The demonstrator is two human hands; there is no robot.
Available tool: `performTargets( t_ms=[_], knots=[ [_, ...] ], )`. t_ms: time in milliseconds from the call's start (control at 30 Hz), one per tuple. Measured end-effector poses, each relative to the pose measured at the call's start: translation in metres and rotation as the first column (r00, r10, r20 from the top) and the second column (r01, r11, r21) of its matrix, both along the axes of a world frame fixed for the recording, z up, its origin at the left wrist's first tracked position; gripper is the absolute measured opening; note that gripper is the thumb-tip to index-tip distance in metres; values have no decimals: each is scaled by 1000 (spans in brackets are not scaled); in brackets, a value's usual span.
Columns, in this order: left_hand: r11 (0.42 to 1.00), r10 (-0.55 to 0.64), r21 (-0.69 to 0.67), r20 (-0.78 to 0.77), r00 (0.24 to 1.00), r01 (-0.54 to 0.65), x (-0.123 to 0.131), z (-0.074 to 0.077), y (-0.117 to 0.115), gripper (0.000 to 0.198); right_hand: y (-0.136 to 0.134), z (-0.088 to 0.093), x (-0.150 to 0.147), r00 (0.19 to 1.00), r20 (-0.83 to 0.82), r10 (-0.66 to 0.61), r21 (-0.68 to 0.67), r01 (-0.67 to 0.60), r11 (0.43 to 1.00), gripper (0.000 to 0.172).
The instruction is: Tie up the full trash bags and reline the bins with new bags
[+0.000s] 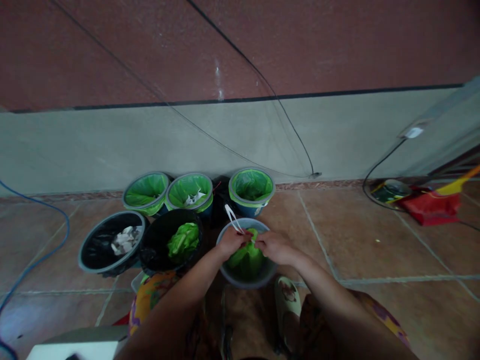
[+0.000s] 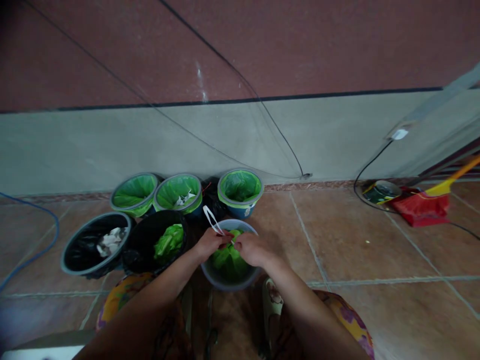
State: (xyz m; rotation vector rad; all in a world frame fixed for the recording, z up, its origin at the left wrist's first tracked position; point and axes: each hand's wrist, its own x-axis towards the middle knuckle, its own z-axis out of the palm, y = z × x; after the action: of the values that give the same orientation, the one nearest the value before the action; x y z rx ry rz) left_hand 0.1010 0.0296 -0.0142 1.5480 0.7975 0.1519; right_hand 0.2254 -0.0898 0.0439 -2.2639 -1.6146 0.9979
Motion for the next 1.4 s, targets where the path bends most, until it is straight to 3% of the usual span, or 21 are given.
performTargets(
  t_ms=[67, 133, 233, 367, 500, 600, 700, 833, 1000, 1100, 1267, 1333, 1400],
  knots=[
    [968, -96, 232, -15, 995, 97, -1, 4, 1, 10, 1, 1, 1, 998, -38, 43, -30, -44, 999, 27],
    [865, -234, 449, -32, 972, 223, -4, 10, 0, 15, 3, -4, 5, 1000, 22, -4, 6, 4, 1000, 27],
    [698, -366, 645, -52, 929, 311, -8, 20, -1, 20, 8, -17, 12, 986, 90, -142, 135, 129, 982, 27],
    [551, -395, 764, -116, 911, 336, -13, 27, 0, 19, 15, -31, 12, 972, -134, -191, 210, 216, 954, 17],
    [410, -387, 837, -199, 900, 362, -13, 23, -4, 15, 17, -32, 0, 825, -469, -315, 114, 410, 905, 21],
    [300, -337, 878, -268, 903, 373, -12, 17, -8, 15, 18, -30, -5, 765, -539, -352, -5, 415, 910, 25],
    [243, -344, 895, -281, 896, 373, -13, 14, -9, 12, 18, -29, -6, 752, -533, -389, -85, 409, 909, 25],
    [288, -338, 903, -216, 916, 319, -17, 13, -8, 13, 17, -28, -5, 691, -594, -411, -146, 410, 900, 22],
    [454, -295, 859, -105, 950, 236, -20, 12, -10, 23, 14, -28, -6, 594, -667, -450, -163, 474, 866, 11],
    [557, -312, 808, -14, 950, 195, -19, 9, -8, 28, 14, -29, -4, 619, -629, -470, -124, 516, 847, 8],
    [644, -301, 748, 57, 952, 159, -16, -1, -5, 28, 16, -30, 3, 793, -422, -440, 113, 528, 842, 18],
    [656, -287, 737, 46, 957, 162, -16, -3, -5, 28, 18, -28, 5, 783, -395, -480, 87, 552, 829, 22],
    [663, -277, 732, 48, 960, 155, -16, -4, -6, 28, 19, -24, 7, 704, -448, -551, -22, 607, 794, 21]
  ],
)
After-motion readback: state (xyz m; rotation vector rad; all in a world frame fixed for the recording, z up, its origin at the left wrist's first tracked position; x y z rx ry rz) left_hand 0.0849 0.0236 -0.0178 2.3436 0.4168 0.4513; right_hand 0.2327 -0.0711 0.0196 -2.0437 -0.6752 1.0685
